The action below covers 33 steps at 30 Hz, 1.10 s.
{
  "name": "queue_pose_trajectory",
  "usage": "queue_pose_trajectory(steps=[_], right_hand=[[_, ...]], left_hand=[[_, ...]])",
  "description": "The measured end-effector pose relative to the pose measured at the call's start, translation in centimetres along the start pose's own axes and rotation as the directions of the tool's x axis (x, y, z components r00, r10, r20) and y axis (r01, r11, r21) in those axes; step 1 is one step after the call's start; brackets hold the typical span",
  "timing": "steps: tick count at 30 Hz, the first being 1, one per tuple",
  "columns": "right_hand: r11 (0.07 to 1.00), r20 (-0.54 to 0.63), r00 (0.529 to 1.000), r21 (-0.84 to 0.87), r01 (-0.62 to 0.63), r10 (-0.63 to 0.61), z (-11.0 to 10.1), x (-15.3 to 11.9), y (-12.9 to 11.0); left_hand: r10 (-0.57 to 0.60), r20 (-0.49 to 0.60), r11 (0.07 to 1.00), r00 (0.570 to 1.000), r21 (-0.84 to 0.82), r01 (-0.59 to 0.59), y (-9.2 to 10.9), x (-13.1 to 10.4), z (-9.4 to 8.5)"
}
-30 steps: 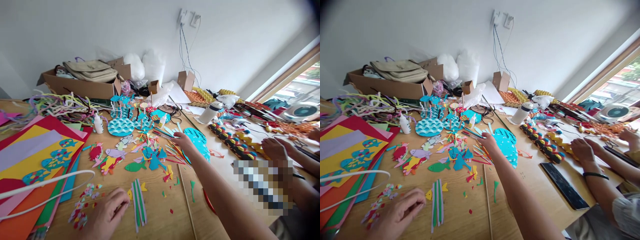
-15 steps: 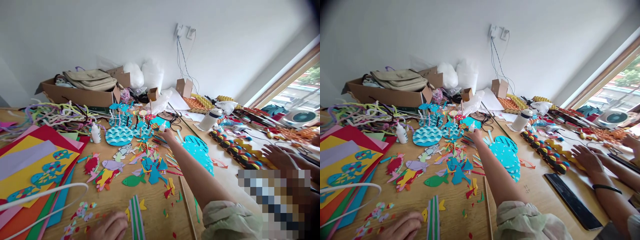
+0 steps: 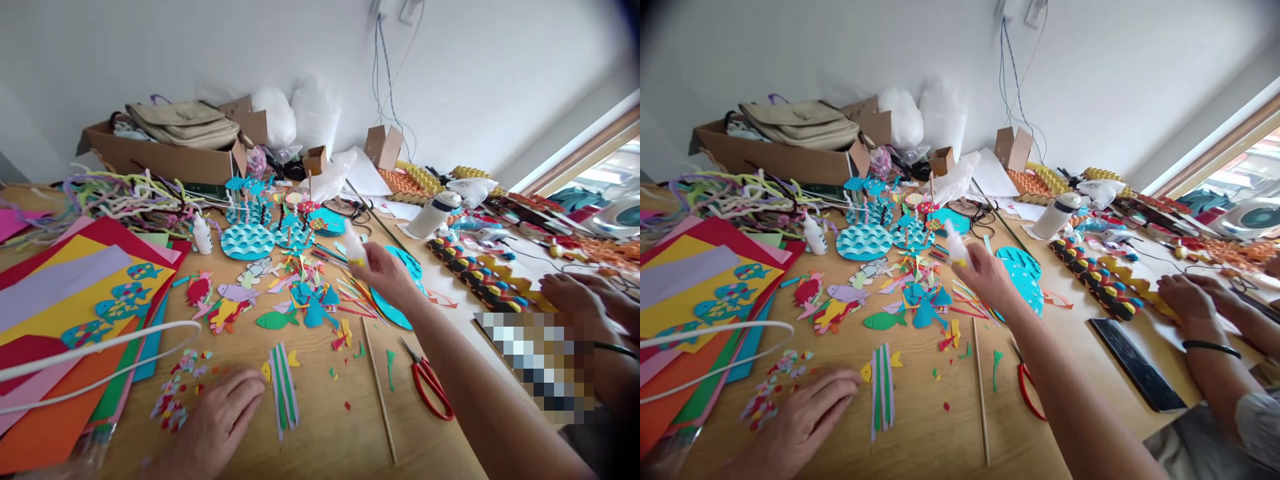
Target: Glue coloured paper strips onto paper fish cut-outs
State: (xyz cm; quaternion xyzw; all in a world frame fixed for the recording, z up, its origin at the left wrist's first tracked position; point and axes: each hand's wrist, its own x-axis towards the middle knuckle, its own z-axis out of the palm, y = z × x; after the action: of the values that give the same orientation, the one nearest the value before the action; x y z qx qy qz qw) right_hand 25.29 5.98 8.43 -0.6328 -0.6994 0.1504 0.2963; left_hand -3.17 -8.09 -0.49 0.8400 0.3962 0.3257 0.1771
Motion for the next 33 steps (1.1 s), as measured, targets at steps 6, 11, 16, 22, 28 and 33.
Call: queue_pose_trajectory(steps=[6,11,16,22,28,33], right_hand=[[0.971,0.54,0.811,0.05,0.236,-0.225,0.7,-10.9,-2.8],[0.96,0.551,0.799,0.016,0.279,-0.242,3.0,-13.1,-2.0],[0.944,0.562,0.78,0.009,0.328,-0.277,3.7,-13.0,-1.7],[0.937,0.577,0.763,0.014,0.348,-0.292,3.9,-13.1,-1.8],[0.926,0.561,0.766,0.002,0.377,-0.314,3.8,-13.1,-1.9],[0.893,0.519,0.758,0.024,0.45,-0.395,3.9,-12.7,-2.0]], left_hand=[[0.129,0.146,0.976,0.981,0.158,-0.152,1.8,-1.4,0.6],[0.137,0.139,0.961,0.981,0.222,-0.165,2.3,-2.4,2.4],[0.147,0.124,0.955,0.981,0.241,-0.173,2.6,-1.7,2.8],[0.157,0.177,0.946,0.972,0.254,-0.199,2.3,-1.7,2.7],[0.144,0.162,0.956,0.976,0.231,-0.179,2.0,-2.2,3.1],[0.152,0.148,0.958,0.977,0.222,-0.183,2.0,-2.2,3.2]])
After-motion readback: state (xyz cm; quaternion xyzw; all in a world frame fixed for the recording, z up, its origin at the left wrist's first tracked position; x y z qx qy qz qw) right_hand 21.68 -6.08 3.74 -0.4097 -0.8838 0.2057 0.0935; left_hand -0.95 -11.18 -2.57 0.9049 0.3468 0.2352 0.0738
